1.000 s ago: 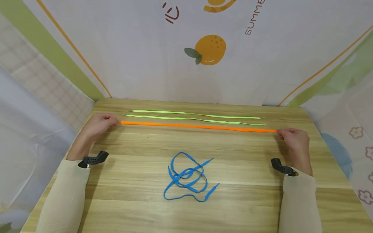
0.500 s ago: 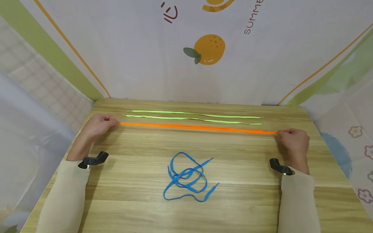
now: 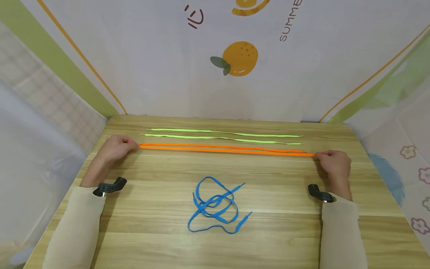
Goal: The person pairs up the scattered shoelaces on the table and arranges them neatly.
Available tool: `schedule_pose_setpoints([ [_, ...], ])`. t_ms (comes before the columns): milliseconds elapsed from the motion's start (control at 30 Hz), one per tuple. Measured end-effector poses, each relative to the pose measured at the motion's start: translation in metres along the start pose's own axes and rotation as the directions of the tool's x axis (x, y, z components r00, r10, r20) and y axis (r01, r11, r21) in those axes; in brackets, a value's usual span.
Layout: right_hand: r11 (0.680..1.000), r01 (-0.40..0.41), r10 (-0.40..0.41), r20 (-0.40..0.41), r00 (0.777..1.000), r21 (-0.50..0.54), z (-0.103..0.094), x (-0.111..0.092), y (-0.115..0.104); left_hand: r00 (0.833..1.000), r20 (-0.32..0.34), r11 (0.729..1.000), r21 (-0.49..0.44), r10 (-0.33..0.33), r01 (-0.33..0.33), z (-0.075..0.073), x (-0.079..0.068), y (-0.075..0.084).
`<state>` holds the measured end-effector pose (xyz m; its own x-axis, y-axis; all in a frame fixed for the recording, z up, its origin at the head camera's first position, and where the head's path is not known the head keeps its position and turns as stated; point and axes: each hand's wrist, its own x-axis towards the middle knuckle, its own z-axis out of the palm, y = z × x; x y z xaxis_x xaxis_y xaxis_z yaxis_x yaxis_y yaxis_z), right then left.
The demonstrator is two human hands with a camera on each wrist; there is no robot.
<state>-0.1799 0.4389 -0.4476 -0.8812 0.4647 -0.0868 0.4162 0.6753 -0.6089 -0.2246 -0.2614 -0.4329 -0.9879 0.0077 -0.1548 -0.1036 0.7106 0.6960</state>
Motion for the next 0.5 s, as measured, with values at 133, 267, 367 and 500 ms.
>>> schedule_pose_setpoints([
  [133, 1.0, 0.009, -0.009, 0.01, 1.0, -0.001, 0.0023, -0.0006, 0.0001, 1.0, 0.002, 1.0, 0.023, 0.009, -0.009, 0.0018, 0.0007, 0.0],
  [267, 1.0, 0.021, -0.021, 0.018, 1.0, -0.009, 0.0024, -0.0009, -0.0003, 1.0, 0.006, 0.999, 0.049, 0.02, -0.02, 0.0028, 0.0004, 0.0009],
  [367, 0.999, 0.035, -0.034, 0.03, 0.999, -0.022, 0.0022, -0.0011, -0.0004, 1.0, -0.001, 0.997, 0.078, 0.028, -0.028, 0.0043, 0.0004, 0.0012],
  [500, 0.999, 0.044, -0.043, 0.043, 0.998, -0.03, 0.0033, -0.0014, -0.002, 0.999, -0.017, 0.991, 0.124, 0.044, -0.042, 0.0051, 0.0014, 0.0003],
])
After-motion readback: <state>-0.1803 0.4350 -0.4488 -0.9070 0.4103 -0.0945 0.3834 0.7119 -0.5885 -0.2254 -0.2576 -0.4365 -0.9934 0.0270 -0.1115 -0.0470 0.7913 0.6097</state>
